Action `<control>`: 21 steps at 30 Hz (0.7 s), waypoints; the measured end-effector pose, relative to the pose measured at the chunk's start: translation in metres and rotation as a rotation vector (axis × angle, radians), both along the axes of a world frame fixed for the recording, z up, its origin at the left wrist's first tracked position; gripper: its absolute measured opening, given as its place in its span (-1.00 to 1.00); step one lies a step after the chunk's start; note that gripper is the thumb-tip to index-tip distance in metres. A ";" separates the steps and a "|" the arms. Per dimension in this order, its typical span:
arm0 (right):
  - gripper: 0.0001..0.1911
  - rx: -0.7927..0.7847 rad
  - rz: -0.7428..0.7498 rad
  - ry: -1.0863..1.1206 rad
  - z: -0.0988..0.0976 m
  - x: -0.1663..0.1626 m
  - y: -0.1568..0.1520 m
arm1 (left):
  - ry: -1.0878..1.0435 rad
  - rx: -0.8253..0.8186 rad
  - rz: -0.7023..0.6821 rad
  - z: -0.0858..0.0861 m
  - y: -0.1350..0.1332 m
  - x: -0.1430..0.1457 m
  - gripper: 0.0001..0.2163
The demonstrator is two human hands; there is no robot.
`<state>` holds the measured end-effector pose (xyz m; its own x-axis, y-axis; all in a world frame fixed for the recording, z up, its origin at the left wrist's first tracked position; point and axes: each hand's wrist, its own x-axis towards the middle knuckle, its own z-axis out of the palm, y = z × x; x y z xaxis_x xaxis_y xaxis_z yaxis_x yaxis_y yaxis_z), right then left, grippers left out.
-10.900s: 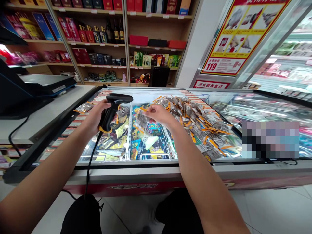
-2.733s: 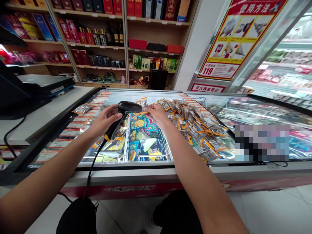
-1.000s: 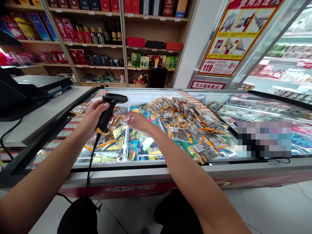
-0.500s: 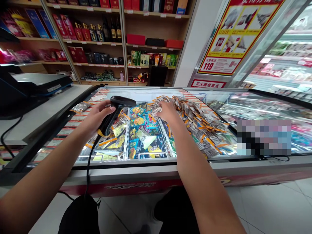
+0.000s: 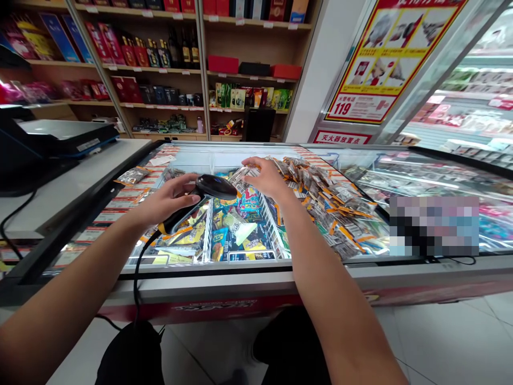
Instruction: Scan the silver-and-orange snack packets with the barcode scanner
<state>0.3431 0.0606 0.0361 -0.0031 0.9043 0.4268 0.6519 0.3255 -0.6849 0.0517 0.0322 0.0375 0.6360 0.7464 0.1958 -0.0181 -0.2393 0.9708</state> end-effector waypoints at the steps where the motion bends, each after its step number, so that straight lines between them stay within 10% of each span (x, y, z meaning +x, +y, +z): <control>1: -0.60 -0.004 0.003 0.001 0.000 0.000 0.000 | 0.003 -0.001 0.004 0.000 0.000 0.000 -0.57; 11: -0.62 -0.145 0.019 -0.015 -0.009 -0.025 -0.004 | -0.164 -0.019 0.312 0.002 0.006 0.002 -0.60; 21: -0.44 -0.303 0.360 -0.345 -0.037 -0.077 -0.019 | -0.284 -0.057 0.558 0.011 0.009 -0.003 -0.60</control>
